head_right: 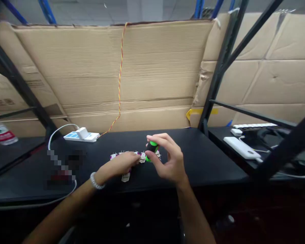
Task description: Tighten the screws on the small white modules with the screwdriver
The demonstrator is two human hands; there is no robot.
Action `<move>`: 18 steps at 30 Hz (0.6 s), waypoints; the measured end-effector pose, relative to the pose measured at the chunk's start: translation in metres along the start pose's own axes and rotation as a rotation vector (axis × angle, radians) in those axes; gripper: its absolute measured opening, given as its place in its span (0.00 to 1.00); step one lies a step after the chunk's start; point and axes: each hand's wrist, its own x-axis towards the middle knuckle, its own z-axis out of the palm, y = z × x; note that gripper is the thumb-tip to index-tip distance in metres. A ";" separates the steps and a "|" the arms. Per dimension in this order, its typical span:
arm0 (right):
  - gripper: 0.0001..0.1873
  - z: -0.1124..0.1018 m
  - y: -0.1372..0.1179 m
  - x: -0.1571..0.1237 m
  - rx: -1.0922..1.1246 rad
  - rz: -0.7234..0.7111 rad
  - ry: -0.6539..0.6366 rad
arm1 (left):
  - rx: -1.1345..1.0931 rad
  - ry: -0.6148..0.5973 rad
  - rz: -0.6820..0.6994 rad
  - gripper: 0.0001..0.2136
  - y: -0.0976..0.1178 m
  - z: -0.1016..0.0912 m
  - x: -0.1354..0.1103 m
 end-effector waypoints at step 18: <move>0.26 0.000 -0.001 0.001 0.038 -0.025 -0.017 | -0.024 -0.049 -0.238 0.09 0.015 -0.012 -0.002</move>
